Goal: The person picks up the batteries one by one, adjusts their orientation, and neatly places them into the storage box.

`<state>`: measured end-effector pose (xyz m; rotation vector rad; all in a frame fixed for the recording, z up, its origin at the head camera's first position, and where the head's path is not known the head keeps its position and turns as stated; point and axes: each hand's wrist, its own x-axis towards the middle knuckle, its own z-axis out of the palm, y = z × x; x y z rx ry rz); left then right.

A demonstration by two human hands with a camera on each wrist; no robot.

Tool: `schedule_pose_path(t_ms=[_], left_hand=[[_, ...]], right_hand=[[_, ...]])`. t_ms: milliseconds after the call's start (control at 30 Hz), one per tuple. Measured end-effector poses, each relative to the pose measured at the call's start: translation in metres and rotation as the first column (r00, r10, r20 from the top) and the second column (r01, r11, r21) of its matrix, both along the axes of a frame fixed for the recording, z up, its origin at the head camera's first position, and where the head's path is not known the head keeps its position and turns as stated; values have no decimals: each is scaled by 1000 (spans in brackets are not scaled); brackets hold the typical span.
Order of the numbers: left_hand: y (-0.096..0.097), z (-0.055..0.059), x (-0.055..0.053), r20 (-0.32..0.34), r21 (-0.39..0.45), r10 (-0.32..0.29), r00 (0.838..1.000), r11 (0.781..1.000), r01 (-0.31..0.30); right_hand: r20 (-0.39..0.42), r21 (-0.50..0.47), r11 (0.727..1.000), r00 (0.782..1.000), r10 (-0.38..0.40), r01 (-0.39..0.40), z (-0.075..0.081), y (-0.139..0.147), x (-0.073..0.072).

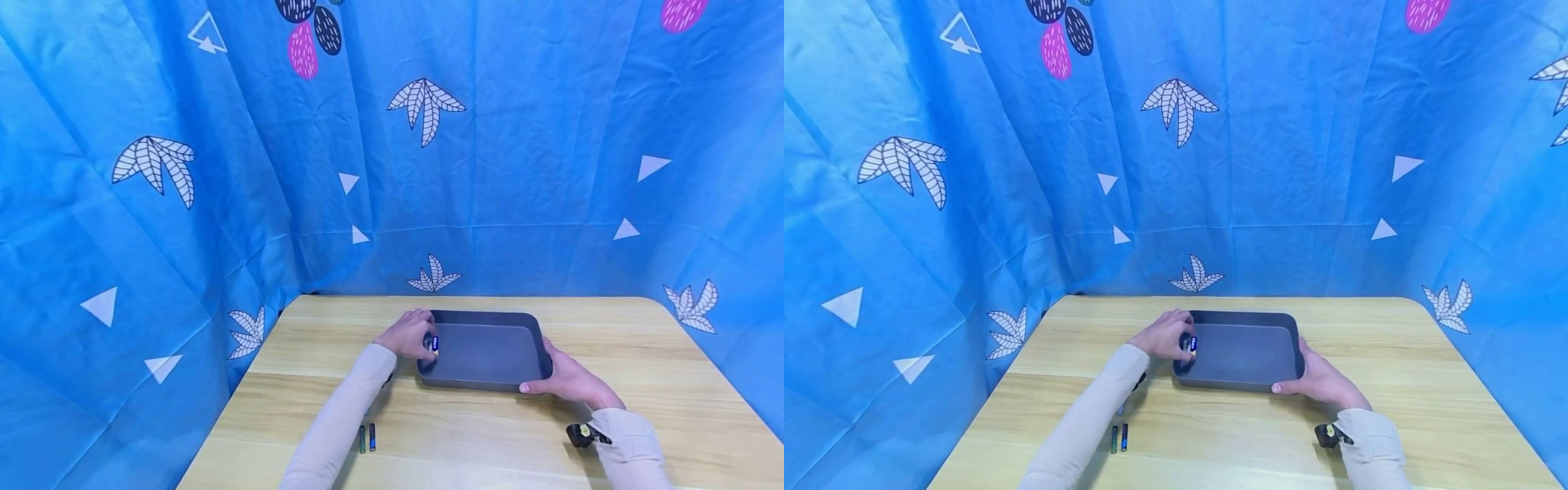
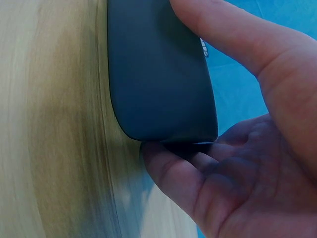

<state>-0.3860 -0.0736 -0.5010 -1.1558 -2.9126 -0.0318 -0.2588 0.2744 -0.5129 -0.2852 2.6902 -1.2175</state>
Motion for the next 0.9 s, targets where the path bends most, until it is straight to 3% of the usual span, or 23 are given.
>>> schedule_pose_path(t_ms=[567,900], left_hand=[[2,-9,-3,27,-18,24,999,1000,-23],[4,-5,-1,37,-57,32,999,998,-30]], right_hand=[[-22,-6,1000,1000,11,-12,2,-1,1],[-9,-3,1000,1000,4,-4,3,-1,1]])
